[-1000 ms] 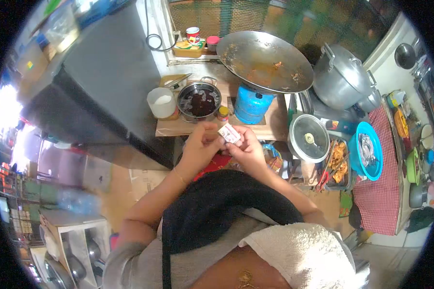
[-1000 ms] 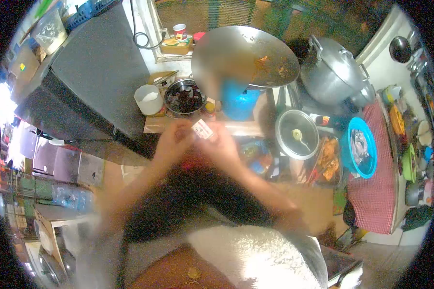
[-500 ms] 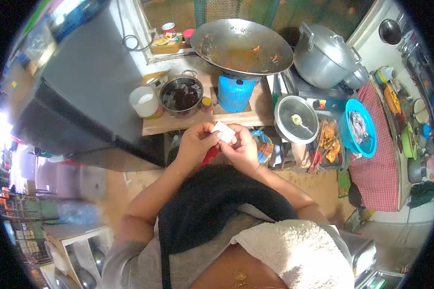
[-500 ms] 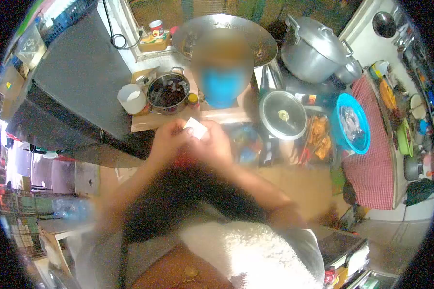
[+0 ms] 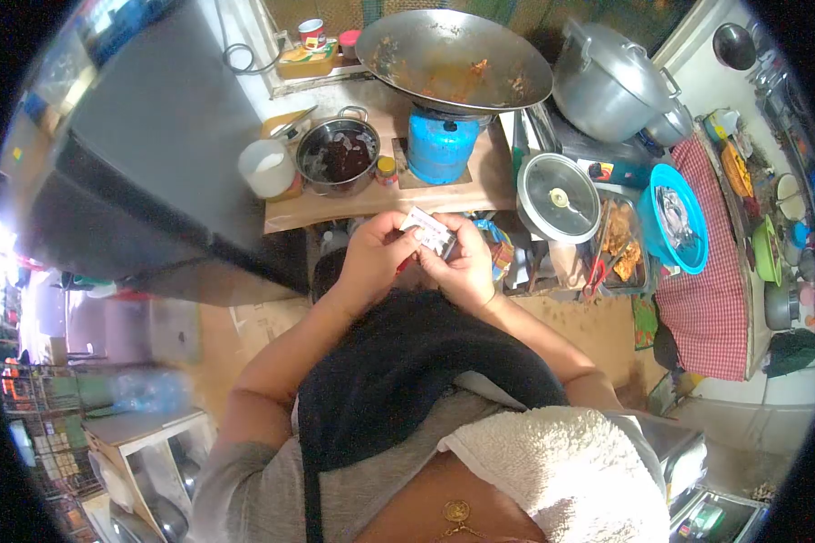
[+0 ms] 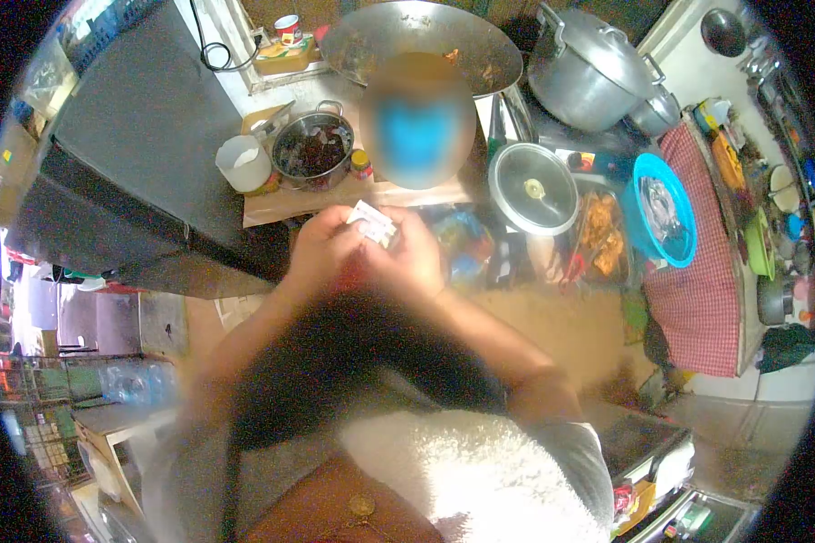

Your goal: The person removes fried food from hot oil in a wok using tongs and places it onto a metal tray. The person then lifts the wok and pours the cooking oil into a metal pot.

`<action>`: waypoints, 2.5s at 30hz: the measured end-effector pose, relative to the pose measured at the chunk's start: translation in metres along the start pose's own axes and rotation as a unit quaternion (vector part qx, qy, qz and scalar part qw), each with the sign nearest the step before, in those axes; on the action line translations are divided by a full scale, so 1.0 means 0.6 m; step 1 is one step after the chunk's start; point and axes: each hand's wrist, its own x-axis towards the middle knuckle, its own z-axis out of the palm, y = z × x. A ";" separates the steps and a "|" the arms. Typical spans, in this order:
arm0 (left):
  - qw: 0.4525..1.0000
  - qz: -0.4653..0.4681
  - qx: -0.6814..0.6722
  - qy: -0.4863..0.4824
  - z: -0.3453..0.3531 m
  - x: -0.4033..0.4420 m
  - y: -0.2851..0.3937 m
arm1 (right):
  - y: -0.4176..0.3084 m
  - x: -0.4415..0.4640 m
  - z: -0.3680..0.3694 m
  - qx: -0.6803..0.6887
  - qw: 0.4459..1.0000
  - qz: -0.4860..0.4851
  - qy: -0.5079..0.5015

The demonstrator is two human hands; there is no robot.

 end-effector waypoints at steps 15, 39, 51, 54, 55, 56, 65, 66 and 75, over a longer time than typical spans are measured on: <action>0.992 0.023 0.077 0.093 -0.014 0.011 -0.041 | -0.009 0.029 0.000 -0.402 0.911 -0.086 -0.023; 0.988 -0.096 -0.113 0.042 -0.035 0.050 -0.046 | -0.046 0.060 -0.030 -0.383 0.918 -0.099 0.036; 0.789 0.369 0.491 -0.005 -0.040 0.059 -0.004 | 0.028 0.097 -0.005 -0.362 0.931 0.009 -0.045; 0.781 0.373 0.501 -0.016 -0.052 0.073 -0.019 | -0.006 0.110 0.013 -0.255 0.953 0.142 -0.076; 0.797 0.365 0.481 0.008 -0.057 0.082 -0.023 | 0.016 0.118 0.013 -0.186 0.966 0.174 -0.048; 0.812 0.356 0.461 0.031 -0.061 0.089 -0.027 | 0.013 0.128 0.021 -0.116 0.972 0.203 -0.015; 0.928 0.297 0.168 0.148 -0.051 0.142 0.003 | 0.025 0.190 0.040 0.083 0.938 0.259 0.216; 0.907 0.351 0.162 0.170 -0.047 0.141 0.038 | 0.042 0.196 0.039 0.059 0.943 0.232 0.231; 0.957 0.196 0.079 0.199 -0.046 0.290 -0.263 | 0.244 0.237 -0.031 -0.243 0.936 0.119 0.227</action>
